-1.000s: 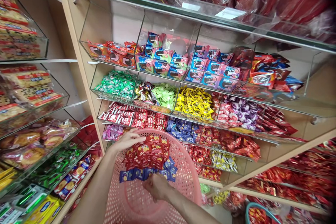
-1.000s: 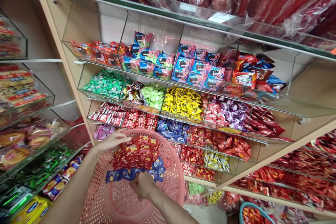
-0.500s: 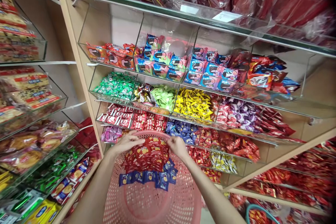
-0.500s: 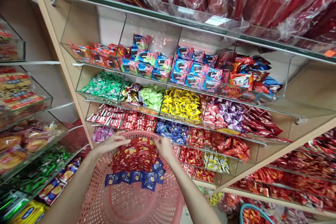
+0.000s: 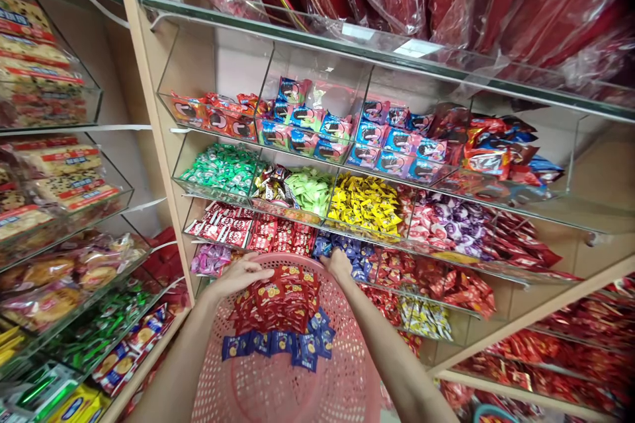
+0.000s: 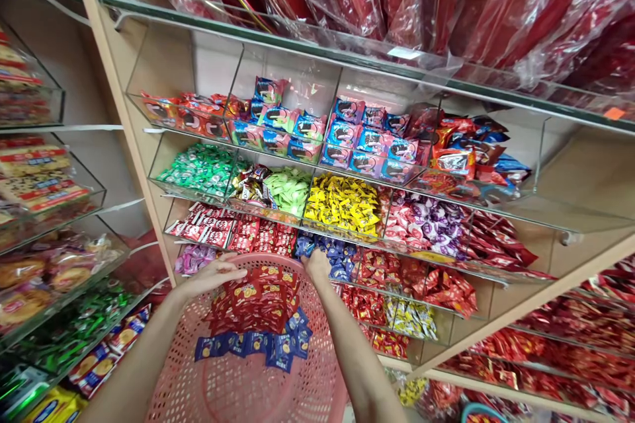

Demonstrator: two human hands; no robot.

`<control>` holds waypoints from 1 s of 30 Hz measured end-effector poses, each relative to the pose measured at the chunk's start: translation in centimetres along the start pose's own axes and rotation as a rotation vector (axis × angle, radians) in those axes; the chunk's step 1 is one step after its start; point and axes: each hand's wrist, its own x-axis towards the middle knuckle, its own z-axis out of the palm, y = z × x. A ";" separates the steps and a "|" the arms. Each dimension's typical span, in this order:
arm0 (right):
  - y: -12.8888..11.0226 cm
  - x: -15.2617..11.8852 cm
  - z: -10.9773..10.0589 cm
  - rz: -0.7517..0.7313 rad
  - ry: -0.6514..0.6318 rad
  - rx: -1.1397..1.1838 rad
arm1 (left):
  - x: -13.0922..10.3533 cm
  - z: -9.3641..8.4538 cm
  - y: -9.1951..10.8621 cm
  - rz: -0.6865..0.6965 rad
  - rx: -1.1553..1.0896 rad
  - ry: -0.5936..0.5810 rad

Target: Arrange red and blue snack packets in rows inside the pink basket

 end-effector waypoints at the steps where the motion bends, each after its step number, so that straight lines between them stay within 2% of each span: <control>1: 0.1 0.1 -0.1 0.001 0.002 0.000 | 0.0 0.0 0.0 -0.003 0.005 0.001; 8: 1.2 -0.1 -0.5 -0.001 0.072 0.045 | 0.1 0.1 -0.3 0.004 0.016 0.007; 13: 3.2 -0.6 -1.4 -0.012 0.157 0.069 | 0.2 0.3 -0.6 -0.004 0.017 0.042; 16: 4.6 -1.1 -1.8 -0.055 0.258 0.239 | 0.3 0.3 -0.6 -0.003 0.006 0.046; 20: 5.4 -2.8 -2.2 -0.205 0.381 0.567 | 0.1 0.3 -0.2 -0.010 -0.003 0.035; 23: 4.1 -5.3 -2.7 -0.316 0.420 0.703 | 0.0 0.2 -0.1 -0.032 0.004 0.048; 27: 0.0 -9.0 -2.9 -0.476 0.264 0.787 | 0.1 0.4 -0.6 -0.028 -0.006 0.052; 30: -2.9 -10.7 -1.9 -0.541 0.141 0.810 | 0.4 0.6 -1.4 -0.006 -0.019 0.042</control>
